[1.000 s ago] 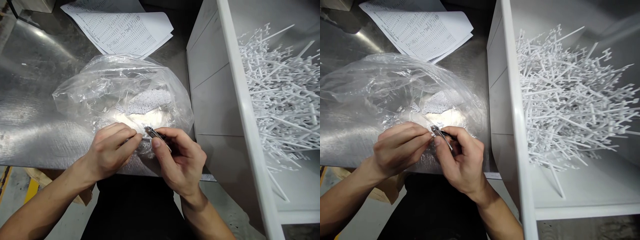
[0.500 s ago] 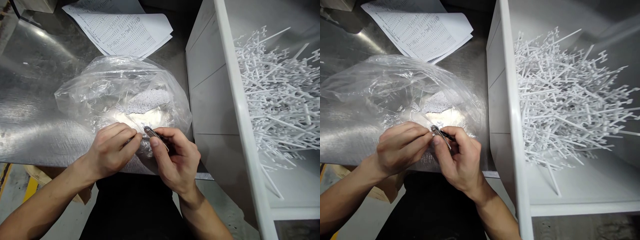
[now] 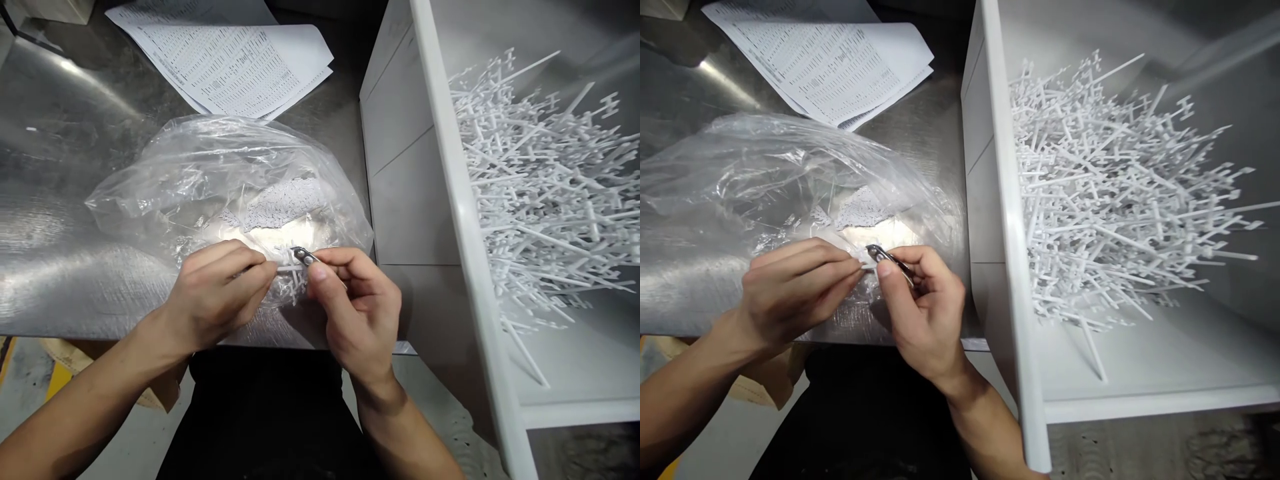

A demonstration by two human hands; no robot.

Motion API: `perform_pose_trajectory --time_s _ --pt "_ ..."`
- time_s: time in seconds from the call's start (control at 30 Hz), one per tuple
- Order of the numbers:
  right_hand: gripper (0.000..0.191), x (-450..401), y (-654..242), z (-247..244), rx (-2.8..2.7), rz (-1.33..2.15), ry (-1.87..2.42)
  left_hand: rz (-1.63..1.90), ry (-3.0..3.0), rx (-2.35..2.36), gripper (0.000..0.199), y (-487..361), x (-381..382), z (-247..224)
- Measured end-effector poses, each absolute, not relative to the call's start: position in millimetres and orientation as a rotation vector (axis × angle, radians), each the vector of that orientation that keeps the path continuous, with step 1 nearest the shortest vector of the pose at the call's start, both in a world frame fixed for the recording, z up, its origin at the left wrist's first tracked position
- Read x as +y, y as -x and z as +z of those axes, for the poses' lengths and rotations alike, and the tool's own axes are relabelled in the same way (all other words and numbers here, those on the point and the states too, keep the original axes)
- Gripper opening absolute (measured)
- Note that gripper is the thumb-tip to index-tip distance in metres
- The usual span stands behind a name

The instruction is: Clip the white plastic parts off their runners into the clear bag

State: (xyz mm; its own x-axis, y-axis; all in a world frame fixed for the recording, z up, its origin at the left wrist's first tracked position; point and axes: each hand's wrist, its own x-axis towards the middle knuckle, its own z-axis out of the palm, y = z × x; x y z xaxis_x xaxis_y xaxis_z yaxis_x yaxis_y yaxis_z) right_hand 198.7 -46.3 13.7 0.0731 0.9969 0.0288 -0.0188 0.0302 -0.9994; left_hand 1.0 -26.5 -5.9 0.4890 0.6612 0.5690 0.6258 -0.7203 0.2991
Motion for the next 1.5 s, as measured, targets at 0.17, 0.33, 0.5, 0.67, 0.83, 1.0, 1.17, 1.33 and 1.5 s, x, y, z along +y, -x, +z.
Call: perform_pose_trajectory --time_s 0.17,0.33,0.5,0.67,0.83,1.0,1.17,1.33,1.5 --pt "0.005 -48.8 -200.0 14.7 -1.186 1.083 1.173 1.154 -2.516 1.101 0.013 2.4 -23.7 -1.2" --pt "0.010 -50.8 -199.2 11.1 -1.230 1.001 1.201 1.190 -2.513 1.095 0.012 3.1 -23.9 2.2" --pt "0.009 -51.0 -202.3 10.4 -1.210 0.977 1.214 1.157 -2.480 1.136 0.009 5.1 -24.1 4.1" --pt "0.009 -52.4 -203.3 11.4 -1.245 1.018 1.209 1.311 -2.407 1.220 0.016 4.4 -23.5 3.0" --pt "0.012 -54.6 -200.2 10.1 -1.294 0.985 1.245 1.310 -2.459 1.263 0.016 5.9 -23.2 3.3" --pt "0.016 -56.5 -200.9 7.6 -1.352 0.939 1.237 1.264 -2.480 1.257 0.015 6.5 -23.4 4.3" --pt "0.018 -56.5 -202.2 4.6 -1.368 0.928 1.218 1.323 -2.502 1.233 0.015 6.3 -22.1 3.4" --pt "0.017 -56.8 -201.9 4.4 -1.364 0.930 1.219 1.300 -2.541 1.239 0.017 6.9 -20.7 3.8" --pt "0.015 -56.4 -201.2 6.6 -1.359 0.932 1.243 1.302 -2.539 1.274 0.019 5.0 -22.3 5.8"
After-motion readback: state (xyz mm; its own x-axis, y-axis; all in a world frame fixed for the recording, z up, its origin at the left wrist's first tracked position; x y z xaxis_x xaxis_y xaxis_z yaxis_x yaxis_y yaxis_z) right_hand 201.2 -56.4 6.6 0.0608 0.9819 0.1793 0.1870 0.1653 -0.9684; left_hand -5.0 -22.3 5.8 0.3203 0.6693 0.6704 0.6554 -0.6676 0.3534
